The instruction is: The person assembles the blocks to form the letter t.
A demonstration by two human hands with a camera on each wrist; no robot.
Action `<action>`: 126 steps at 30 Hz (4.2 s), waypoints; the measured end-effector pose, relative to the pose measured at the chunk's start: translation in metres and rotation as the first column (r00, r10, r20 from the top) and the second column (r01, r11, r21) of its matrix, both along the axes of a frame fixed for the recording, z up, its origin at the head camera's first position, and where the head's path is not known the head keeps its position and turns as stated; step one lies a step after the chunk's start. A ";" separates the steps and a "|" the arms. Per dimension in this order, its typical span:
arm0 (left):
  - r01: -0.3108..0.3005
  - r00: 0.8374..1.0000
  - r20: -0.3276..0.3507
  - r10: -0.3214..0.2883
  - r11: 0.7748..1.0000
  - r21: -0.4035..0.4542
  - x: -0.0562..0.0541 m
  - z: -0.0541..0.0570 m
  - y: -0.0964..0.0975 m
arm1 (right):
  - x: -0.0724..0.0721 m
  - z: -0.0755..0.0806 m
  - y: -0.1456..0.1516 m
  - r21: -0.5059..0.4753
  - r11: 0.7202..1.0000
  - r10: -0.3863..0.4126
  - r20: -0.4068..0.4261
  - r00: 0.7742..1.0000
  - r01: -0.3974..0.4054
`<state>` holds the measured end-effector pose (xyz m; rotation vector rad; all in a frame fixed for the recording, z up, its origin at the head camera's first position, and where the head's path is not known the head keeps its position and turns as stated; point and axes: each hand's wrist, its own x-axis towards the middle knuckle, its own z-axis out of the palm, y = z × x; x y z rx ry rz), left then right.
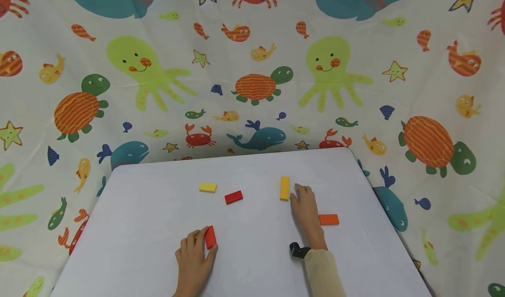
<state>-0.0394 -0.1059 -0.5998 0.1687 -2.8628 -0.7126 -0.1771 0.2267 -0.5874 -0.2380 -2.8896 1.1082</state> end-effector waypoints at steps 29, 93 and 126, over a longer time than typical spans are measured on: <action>-0.004 1.000 0.022 0.003 1.000 0.007 -0.002 0.001 0.000 | -0.012 0.003 -0.020 0.077 0.996 0.045 -0.043 0.998 -0.042; 0.083 0.985 -0.154 -0.082 0.997 0.003 -0.024 0.002 0.004 | 0.061 0.007 -0.065 -0.018 0.995 0.098 -0.046 0.994 -0.099; 0.138 0.989 -0.056 -0.136 0.990 0.027 -0.037 0.008 0.013 | 0.086 0.002 -0.080 -0.039 0.994 0.096 -0.071 0.993 -0.099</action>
